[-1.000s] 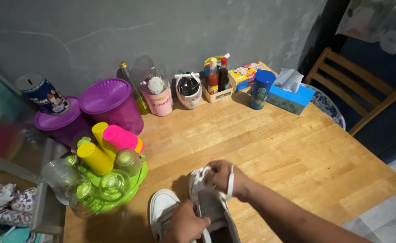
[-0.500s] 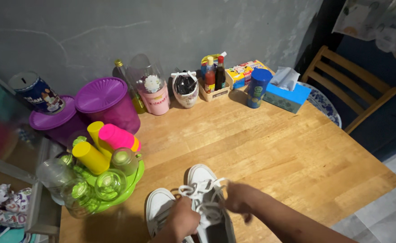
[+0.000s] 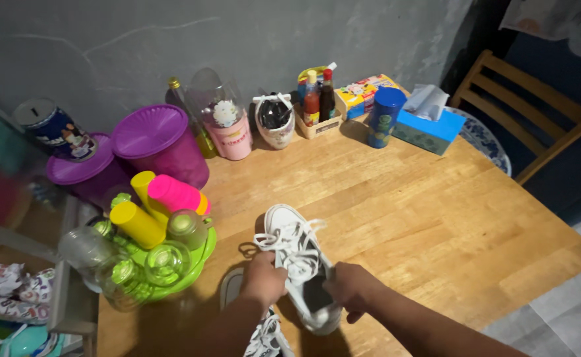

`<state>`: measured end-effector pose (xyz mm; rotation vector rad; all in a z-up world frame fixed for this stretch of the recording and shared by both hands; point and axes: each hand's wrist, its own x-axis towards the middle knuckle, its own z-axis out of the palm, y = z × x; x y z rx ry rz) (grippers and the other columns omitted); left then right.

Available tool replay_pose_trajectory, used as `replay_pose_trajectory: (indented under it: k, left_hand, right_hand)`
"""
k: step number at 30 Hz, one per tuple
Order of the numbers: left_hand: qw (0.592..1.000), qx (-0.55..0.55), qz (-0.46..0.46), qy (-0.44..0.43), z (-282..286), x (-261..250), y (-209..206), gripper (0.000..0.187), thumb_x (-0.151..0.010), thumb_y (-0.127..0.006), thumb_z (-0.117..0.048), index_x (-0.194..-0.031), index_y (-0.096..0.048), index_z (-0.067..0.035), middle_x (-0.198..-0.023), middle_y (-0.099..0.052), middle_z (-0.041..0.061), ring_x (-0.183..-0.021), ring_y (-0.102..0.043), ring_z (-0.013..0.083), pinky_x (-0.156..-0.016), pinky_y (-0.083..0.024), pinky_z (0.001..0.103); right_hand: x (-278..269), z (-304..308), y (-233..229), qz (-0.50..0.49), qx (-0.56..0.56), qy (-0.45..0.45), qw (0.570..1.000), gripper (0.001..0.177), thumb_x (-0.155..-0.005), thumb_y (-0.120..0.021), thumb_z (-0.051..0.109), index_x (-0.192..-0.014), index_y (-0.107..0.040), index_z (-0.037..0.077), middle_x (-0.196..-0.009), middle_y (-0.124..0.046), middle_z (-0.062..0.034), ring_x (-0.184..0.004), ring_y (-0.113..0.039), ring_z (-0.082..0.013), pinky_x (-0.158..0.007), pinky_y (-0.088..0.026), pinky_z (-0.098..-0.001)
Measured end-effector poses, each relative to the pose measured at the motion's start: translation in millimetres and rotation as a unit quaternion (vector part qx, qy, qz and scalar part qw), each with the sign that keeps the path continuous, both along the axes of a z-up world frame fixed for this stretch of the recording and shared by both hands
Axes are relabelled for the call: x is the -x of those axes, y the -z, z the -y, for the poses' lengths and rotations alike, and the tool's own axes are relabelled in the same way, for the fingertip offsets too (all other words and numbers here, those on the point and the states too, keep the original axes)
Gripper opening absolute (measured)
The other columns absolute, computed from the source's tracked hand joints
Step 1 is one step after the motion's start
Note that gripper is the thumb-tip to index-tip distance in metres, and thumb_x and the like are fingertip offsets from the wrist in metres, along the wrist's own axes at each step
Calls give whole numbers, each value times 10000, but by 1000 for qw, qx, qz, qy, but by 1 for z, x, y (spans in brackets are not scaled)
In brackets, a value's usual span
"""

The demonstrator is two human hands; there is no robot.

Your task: The person removes the laces from a pair of white sneakers placed on a wooden table, then re-laces both shoes by threading the laces through the eyelets and tying them. The task is performed entirely by hand without additional tools.

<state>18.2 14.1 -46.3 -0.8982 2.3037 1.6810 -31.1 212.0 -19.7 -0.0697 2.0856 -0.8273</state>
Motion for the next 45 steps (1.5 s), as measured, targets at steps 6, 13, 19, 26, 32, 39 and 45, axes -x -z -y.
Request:
replay_pose_trajectory:
  k: [6,13,19,26,32,39,45]
  left_hand:
    - [990,-128,-60,-27,1,14,12,302,-916,-595,-80,-1203,-677,-42,-962,-738,96,-753,-655,233,-663,-555,349]
    - [883,353,-246,189,23,-47,41,383,-863,-697,-239,-1210,-672,-80,-1122,-731,160,-1051,-656,385,-926,-517,483]
    - [879,385,-129,250,75,-93,61,590,-878,-753,-436,-1305,-573,-70,-1256,-629,210,-1188,-595,401,-1037,-442,508]
    - [944,313,-65,86,57,-103,124,658,-879,-718,-506,-1322,-571,-42,-1272,-635,236,-1202,-606,409,-1044,-458,501]
    - [958,286,-3,-23,52,-98,191,723,-880,-688,-566,-1337,-569,-19,-1285,-640,259,-1214,-616,416,-1050,-472,495]
    - [949,286,54,-123,66,-88,236,805,-882,-653,-637,-1355,-567,9,-1300,-646,285,-1228,-627,423,-1057,-488,488]
    - [931,265,49,-248,60,-75,249,879,-883,-623,-697,-1370,-565,33,-1314,-651,307,-1240,-637,430,-1062,-502,482]
  right_hand:
    - [16,-3,1,-99,37,62,992,252,-972,-539,178,-1052,-660,-28,-835,-754,-207,-613,-770,-313,-533,-633,-397]
    - [39,-11,-3,-132,-4,71,989,268,-996,-519,214,-1067,-650,-10,-887,-761,-202,-617,-770,-292,-590,-641,-400]
    - [56,-28,5,-129,-61,60,988,325,-1028,-475,250,-1112,-657,-7,-948,-765,-197,-646,-788,-315,-611,-641,-390]
    - [52,-40,34,-82,-13,112,990,407,-1041,-444,317,-1173,-636,-17,-999,-751,-204,-634,-788,-340,-584,-635,-390]
    - [34,-24,19,-281,-130,36,950,521,-986,-491,373,-1426,-435,100,-1312,-578,-207,-1125,-600,-396,-900,-543,-498]
    - [-3,3,-34,-282,-217,-194,914,639,-995,-508,442,-1551,-290,213,-1662,-144,-167,-1518,-230,-349,-1122,-378,-578]
    - [-11,5,-60,-263,-230,-304,886,550,-1025,-514,267,-1531,-371,106,-1723,84,-170,-1593,60,-416,-1181,-147,-740]
